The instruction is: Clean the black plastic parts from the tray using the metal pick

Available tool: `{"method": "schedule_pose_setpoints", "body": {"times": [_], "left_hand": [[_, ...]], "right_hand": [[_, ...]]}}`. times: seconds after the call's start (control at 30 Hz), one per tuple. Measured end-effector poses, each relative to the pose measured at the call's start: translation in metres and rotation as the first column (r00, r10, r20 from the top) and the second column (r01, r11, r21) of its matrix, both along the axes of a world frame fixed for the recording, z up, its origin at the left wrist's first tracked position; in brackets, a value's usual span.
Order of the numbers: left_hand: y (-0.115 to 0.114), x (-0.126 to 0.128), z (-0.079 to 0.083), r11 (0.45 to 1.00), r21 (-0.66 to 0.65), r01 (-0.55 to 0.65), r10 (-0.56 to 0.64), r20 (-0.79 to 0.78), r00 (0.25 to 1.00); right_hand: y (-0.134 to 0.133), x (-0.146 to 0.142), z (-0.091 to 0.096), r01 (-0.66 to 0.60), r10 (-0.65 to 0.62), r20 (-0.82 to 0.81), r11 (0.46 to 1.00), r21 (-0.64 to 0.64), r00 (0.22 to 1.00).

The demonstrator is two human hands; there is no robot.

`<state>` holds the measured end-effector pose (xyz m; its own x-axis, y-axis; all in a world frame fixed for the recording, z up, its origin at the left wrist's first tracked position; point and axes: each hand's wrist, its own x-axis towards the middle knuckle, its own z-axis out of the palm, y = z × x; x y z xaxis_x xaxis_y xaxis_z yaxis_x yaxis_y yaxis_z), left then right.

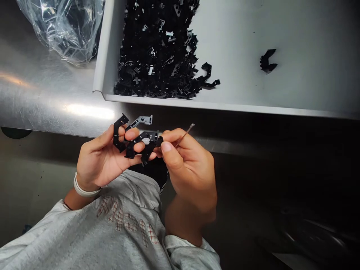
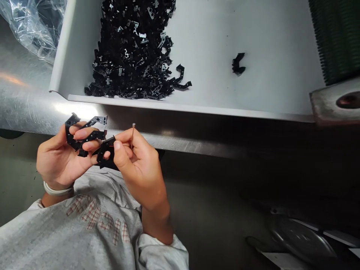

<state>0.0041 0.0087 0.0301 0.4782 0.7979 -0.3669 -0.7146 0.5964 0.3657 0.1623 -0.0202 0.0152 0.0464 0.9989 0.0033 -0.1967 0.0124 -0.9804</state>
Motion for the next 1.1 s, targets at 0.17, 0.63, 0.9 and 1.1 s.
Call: {"method": "schedule_pose_setpoints", "body": {"times": [0.17,0.63,0.9,1.1], "left_hand": [[-0.003,0.001,0.003,1.000,0.017,-0.026,0.026,-0.038,0.999],[-0.004,0.001,0.008,0.996,0.063,-0.062,0.070,-0.137,0.988],[-0.003,0.003,0.009,0.999,0.020,-0.040,0.041,-0.082,0.996],[0.000,0.003,0.008,1.000,-0.026,-0.014,0.012,-0.083,0.997]], "right_hand": [[-0.001,-0.002,-0.003,0.031,-0.031,0.008,0.999,0.010,0.999],[-0.001,-0.012,0.000,0.010,-0.012,-0.024,0.997,-0.075,1.000],[-0.001,-0.012,-0.004,0.016,-0.017,-0.009,0.995,-0.097,1.000],[0.000,-0.011,-0.004,0.026,-0.030,-0.045,0.996,-0.082,0.999]]}}
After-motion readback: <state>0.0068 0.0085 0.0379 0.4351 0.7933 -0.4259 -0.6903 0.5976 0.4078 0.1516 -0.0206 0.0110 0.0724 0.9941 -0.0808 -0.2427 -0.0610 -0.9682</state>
